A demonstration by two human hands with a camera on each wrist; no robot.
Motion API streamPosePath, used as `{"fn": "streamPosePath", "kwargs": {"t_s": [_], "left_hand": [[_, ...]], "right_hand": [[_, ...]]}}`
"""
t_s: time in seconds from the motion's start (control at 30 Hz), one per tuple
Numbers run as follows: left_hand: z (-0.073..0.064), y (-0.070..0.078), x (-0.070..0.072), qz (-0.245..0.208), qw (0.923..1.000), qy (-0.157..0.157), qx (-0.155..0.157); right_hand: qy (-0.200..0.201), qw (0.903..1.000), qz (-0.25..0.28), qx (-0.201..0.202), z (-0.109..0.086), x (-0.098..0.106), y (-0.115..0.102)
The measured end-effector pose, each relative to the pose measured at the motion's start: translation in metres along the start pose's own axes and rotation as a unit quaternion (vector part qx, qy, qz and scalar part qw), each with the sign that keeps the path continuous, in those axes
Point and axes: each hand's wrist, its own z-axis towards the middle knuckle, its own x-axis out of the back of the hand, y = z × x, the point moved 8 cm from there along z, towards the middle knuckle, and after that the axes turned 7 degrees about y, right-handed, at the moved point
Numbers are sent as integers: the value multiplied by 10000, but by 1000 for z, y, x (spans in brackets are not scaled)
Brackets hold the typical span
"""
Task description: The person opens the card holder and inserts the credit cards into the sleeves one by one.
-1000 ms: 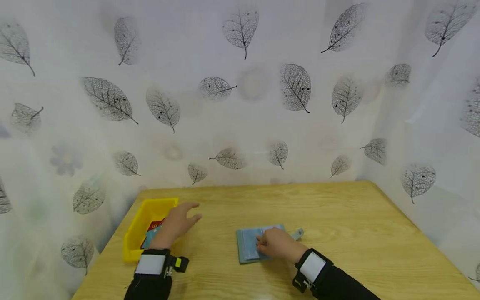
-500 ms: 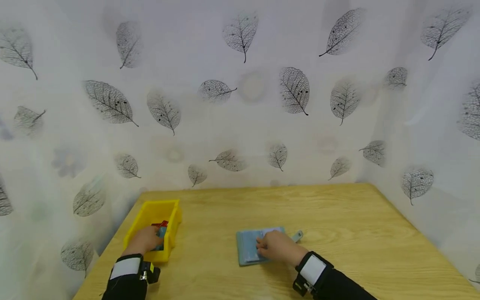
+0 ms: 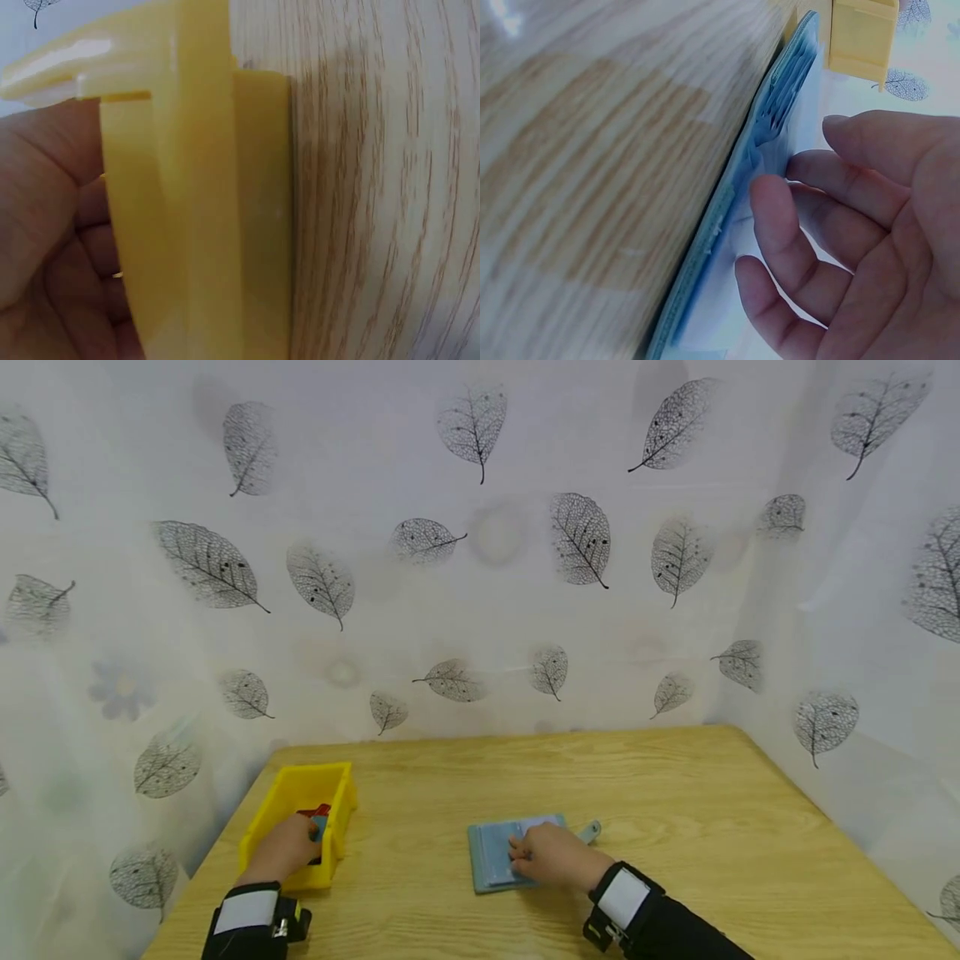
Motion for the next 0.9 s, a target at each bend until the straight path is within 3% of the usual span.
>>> {"fn": "streamPosePath", "kwargs": {"t_s": [0.13,0.23,0.4,0.47,0.6,0.67,0.73,0.9], "left_hand": [[-3,11,19,335,9982,448,-214],[-8,20,42,671,9908,1164,-141],[-20,46,76,680,9629,2606,-151],[-26,62,86,449,9503,3053,-421],[-38,97,96,-274,9260,3633,-987],[-41,112,96,-703,9194,3697,-1143],[-40,126,89,-1219,9201,3535,-1168],[-33,162,49,-2420,9261,2661,-1140]], "right_hand": [[-21,10000,19,0,1,1,1],[-45,10000,20,-56,1,2,2],[-41,10000,-38,-75,1,5,4],[-25,9999,-79,-71,1,5,4],[14,10000,-46,-59,2,4,4],[16,9999,69,-77,3,4,5],[10,9997,246,-95,3,4,5],[28,9974,714,-44,4,7,6]]}}
